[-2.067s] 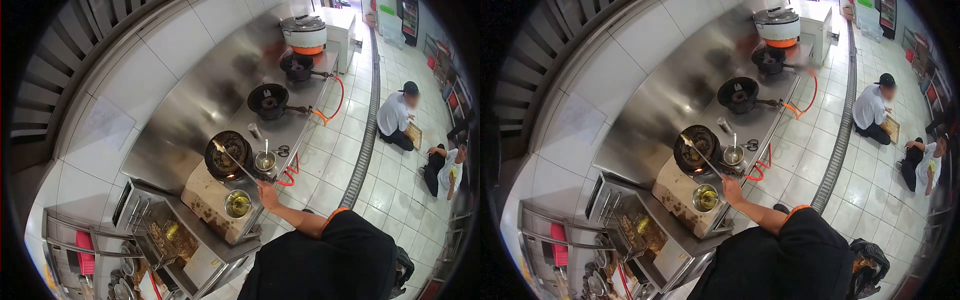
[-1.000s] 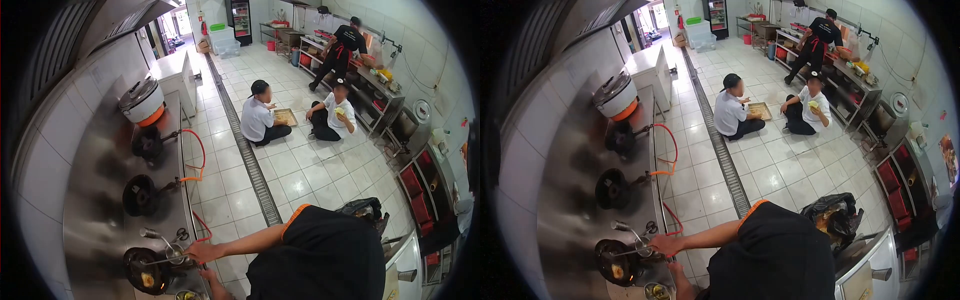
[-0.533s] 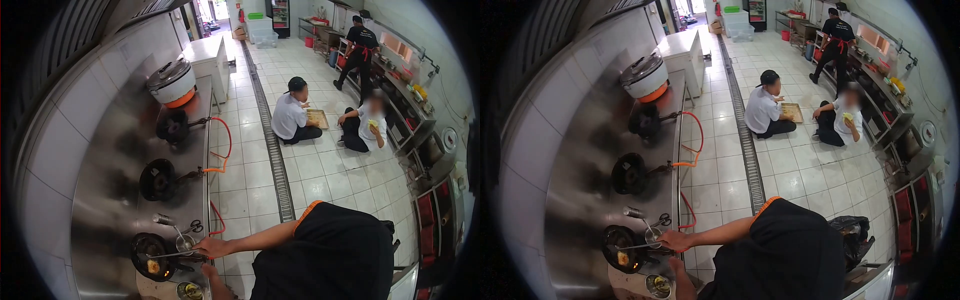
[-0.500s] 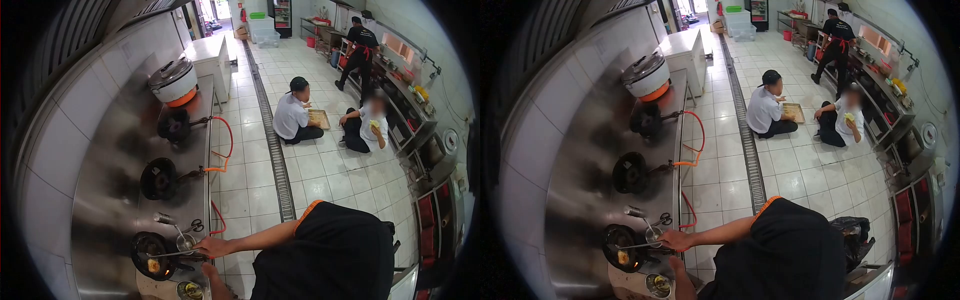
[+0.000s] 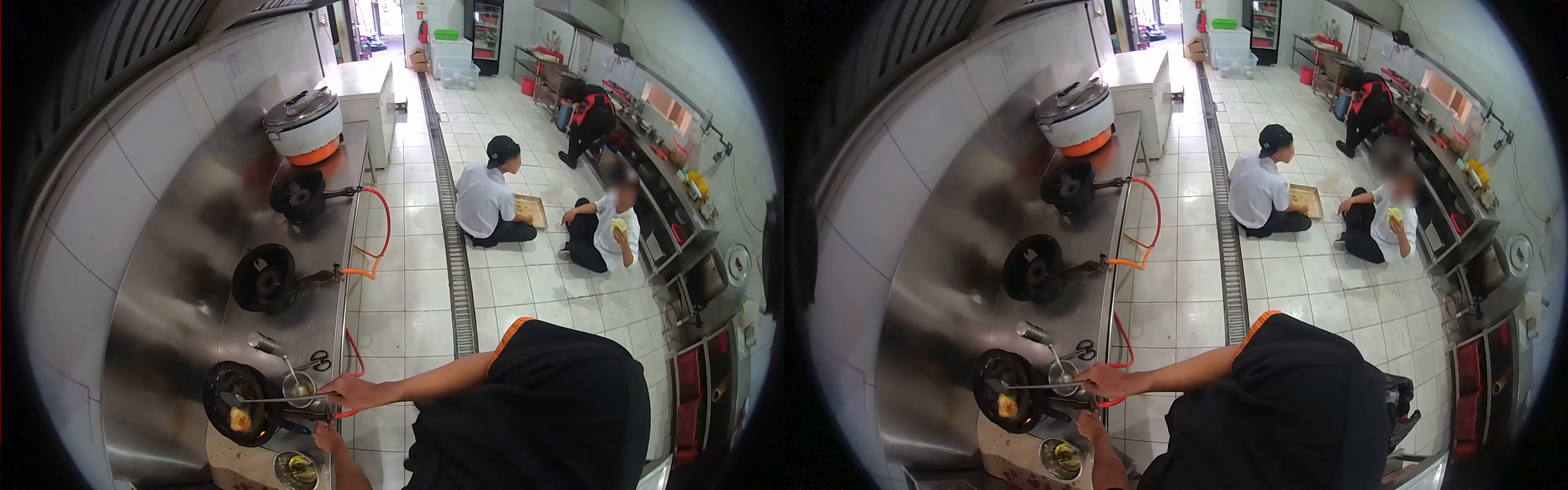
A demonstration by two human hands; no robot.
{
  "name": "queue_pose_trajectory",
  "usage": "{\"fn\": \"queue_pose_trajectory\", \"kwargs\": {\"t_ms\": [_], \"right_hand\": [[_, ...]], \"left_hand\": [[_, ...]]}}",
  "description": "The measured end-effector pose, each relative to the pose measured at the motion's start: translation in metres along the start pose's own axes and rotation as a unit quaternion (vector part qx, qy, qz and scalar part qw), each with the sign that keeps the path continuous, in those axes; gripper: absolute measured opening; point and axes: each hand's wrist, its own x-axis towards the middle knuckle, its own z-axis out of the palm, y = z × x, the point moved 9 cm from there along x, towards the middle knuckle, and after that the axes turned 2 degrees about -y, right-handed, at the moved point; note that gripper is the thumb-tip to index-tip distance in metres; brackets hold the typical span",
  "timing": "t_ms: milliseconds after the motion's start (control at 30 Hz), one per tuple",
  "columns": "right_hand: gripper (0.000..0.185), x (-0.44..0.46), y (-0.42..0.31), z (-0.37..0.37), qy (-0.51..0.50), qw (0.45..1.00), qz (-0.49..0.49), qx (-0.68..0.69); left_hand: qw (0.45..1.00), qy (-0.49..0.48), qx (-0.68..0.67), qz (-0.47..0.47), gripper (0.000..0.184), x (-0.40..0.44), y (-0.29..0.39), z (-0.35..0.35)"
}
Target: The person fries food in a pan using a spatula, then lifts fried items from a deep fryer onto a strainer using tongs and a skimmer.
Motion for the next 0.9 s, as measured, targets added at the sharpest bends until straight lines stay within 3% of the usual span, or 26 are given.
{"fn": "queue_pose_trajectory", "kwargs": {"t_ms": [167, 233, 367, 467, 533, 633, 733, 767, 800, 867, 900], "right_hand": [[0.032, -0.006, -0.008, -0.01, -0.006, 0.999, -0.003, -0.045], [0.032, -0.007, -0.022, -0.017, -0.003, 0.999, -0.006, -0.05], [0.032, -0.008, -0.021, -0.022, -0.008, 0.997, 0.044, -0.059], [0.032, -0.013, -0.031, -0.027, -0.003, 0.996, 0.063, -0.063], [0.032, -0.016, -0.033, -0.022, -0.002, 0.995, 0.08, -0.061], [0.032, -0.026, -0.062, -0.024, 0.056, 0.995, -0.028, -0.084], [0.032, -0.038, -0.069, -0.015, 0.033, 0.994, 0.025, -0.105], [0.03, -0.04, -0.07, -0.01, 0.055, 0.99, -0.037, -0.122], [0.03, -0.046, -0.073, -0.002, 0.05, 0.991, -0.035, -0.123], [0.029, -0.049, -0.078, 0.002, 0.038, 0.992, 0.0, -0.12], [0.025, -0.051, -0.077, 0.007, 0.05, 0.988, -0.016, -0.142]], "left_hand": [[0.996, 0.036, -0.065, -0.039, 0.02, -0.011, -0.004, 0.0], [0.996, 0.067, 0.05, -0.025, 0.012, -0.016, 0.0, -0.001], [0.994, 0.043, 0.101, 0.004, 0.015, -0.01, -0.006, 0.017], [0.997, 0.024, 0.07, -0.002, 0.02, -0.002, -0.019, 0.024], [0.996, 0.031, 0.059, 0.058, 0.016, 0.0, -0.015, 0.02], [0.997, 0.018, -0.002, 0.07, 0.012, 0.001, -0.014, 0.014], [0.996, 0.05, -0.041, 0.059, 0.01, -0.001, -0.012, 0.0], [0.996, 0.046, -0.06, 0.045, 0.009, -0.006, -0.012, -0.004], [0.996, 0.043, -0.063, 0.041, 0.009, -0.013, -0.019, 0.0], [0.989, 0.079, -0.123, 0.033, 0.011, -0.013, -0.02, -0.003], [0.99, 0.086, -0.088, 0.066, 0.021, -0.021, -0.016, -0.005]]}}
